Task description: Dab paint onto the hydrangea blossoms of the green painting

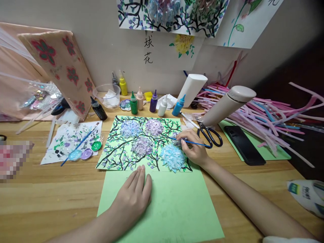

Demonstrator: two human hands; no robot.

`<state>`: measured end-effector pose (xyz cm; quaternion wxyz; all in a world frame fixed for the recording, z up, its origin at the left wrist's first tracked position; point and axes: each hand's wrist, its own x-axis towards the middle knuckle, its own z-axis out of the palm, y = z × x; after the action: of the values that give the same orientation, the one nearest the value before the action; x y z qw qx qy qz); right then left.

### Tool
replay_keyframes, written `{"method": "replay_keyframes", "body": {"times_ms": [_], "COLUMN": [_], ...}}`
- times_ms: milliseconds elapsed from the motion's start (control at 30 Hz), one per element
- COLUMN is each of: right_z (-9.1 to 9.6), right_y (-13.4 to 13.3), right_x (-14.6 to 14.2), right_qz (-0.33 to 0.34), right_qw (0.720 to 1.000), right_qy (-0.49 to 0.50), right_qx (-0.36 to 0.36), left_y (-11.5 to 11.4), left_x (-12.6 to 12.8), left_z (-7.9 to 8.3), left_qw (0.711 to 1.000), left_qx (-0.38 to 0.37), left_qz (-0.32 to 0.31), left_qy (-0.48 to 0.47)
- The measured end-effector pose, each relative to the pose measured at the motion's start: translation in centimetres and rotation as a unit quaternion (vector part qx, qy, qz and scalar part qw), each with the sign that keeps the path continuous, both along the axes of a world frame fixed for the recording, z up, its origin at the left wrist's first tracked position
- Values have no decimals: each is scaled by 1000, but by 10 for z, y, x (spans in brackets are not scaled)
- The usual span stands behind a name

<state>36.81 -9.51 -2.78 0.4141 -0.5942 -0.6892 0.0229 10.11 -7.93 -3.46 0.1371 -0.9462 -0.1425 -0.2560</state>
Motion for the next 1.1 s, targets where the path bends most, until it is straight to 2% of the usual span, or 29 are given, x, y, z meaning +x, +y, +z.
{"method": "replay_keyframes", "body": {"times_ms": [467, 1100], "right_z": [0, 1], "right_y": [0, -1], "right_x": [0, -2], "right_qz": [-8, -4], "right_qw": [1000, 1000], "right_qy": [-3, -1], "right_qx": [18, 7], "left_y": [0, 0], "left_x": [0, 0], "left_z": [-1, -1], "left_qw": [1000, 1000], "left_qx": [1, 5], "left_qz": [1, 2], "left_qy": [4, 1]}}
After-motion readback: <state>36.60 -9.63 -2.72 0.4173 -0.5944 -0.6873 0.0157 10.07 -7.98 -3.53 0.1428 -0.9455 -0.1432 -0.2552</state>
